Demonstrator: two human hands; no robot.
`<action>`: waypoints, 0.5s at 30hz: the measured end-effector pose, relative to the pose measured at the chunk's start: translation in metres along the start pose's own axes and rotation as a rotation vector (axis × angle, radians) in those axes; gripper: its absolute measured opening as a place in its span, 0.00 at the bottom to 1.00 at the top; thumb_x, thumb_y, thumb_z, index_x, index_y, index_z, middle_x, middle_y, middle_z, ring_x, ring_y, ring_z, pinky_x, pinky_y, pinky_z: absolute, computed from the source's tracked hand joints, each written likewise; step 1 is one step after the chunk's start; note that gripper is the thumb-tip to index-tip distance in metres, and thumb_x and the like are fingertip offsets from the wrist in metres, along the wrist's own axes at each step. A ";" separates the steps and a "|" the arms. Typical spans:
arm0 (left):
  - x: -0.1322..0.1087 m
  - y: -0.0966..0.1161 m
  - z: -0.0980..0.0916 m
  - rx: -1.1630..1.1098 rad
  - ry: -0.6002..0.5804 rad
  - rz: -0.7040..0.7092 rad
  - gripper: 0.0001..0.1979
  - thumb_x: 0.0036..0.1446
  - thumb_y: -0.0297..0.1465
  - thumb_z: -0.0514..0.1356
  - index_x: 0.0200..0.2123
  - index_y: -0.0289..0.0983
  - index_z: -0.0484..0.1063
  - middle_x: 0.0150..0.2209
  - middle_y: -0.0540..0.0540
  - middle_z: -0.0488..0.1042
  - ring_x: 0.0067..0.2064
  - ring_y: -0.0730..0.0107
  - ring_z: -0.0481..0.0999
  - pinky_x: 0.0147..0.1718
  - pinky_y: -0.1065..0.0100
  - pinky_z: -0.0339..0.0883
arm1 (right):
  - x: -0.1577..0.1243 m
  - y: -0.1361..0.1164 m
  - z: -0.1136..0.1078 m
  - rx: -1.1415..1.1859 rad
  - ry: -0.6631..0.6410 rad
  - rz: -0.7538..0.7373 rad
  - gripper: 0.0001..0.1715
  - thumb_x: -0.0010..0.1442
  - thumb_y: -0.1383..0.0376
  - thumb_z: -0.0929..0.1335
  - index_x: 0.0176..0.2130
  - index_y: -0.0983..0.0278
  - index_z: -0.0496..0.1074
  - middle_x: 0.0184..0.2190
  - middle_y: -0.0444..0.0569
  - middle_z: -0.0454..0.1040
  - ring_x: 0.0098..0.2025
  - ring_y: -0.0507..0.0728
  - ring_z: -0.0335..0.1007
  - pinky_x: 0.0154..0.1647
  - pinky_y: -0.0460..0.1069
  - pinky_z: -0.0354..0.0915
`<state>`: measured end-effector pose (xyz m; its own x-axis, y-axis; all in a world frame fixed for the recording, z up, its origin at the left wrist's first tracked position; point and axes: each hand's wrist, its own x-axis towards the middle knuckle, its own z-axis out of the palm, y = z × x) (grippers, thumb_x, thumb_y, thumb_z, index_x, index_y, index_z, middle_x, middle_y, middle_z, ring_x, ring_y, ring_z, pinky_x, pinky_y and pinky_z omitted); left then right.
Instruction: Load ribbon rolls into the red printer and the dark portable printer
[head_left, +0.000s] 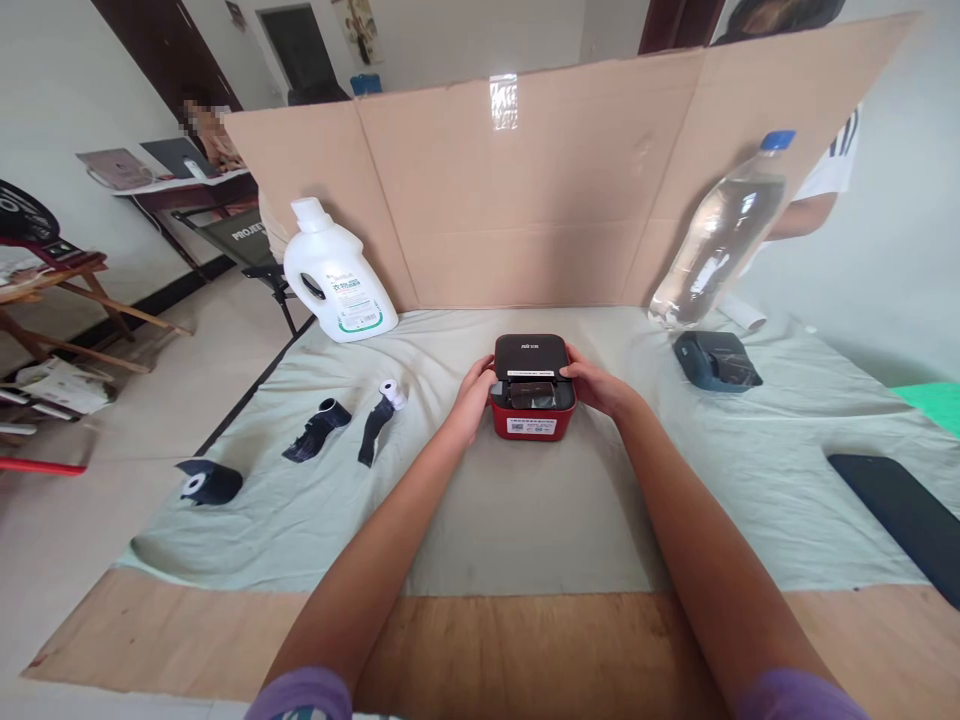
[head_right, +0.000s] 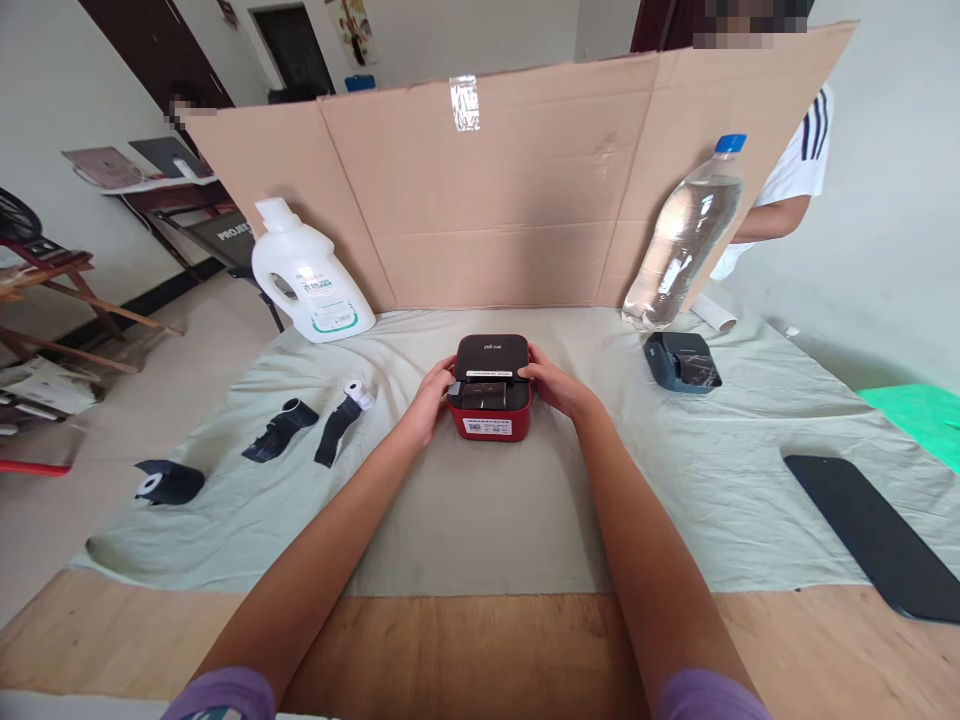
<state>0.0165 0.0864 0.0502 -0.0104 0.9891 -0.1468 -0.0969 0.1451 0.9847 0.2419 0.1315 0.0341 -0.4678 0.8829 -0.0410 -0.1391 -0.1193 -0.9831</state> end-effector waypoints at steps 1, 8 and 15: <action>0.000 0.000 0.000 -0.002 0.004 -0.009 0.26 0.51 0.35 0.57 0.55 0.43 0.70 0.57 0.47 0.75 0.56 0.60 0.73 0.48 0.64 0.70 | 0.001 0.000 -0.001 -0.001 -0.001 0.002 0.32 0.51 0.60 0.70 0.56 0.50 0.66 0.53 0.42 0.74 0.53 0.62 0.70 0.54 0.58 0.69; 0.001 -0.004 0.002 -0.036 0.021 -0.011 0.27 0.49 0.32 0.56 0.55 0.41 0.71 0.50 0.47 0.78 0.51 0.62 0.75 0.42 0.67 0.70 | 0.002 -0.002 -0.001 -0.014 0.007 0.011 0.32 0.50 0.61 0.71 0.55 0.50 0.67 0.53 0.42 0.75 0.53 0.61 0.70 0.52 0.56 0.69; 0.002 0.000 -0.002 0.023 0.005 -0.048 0.24 0.50 0.34 0.58 0.52 0.42 0.73 0.48 0.45 0.79 0.48 0.59 0.78 0.43 0.62 0.72 | -0.010 0.028 0.010 -0.003 0.326 -0.147 0.27 0.56 0.51 0.69 0.54 0.52 0.70 0.54 0.45 0.75 0.58 0.63 0.70 0.60 0.60 0.65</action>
<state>0.0149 0.0880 0.0499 -0.0110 0.9809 -0.1943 -0.0748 0.1929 0.9784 0.2338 0.1143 0.0091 -0.1398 0.9891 0.0466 -0.1817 0.0206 -0.9831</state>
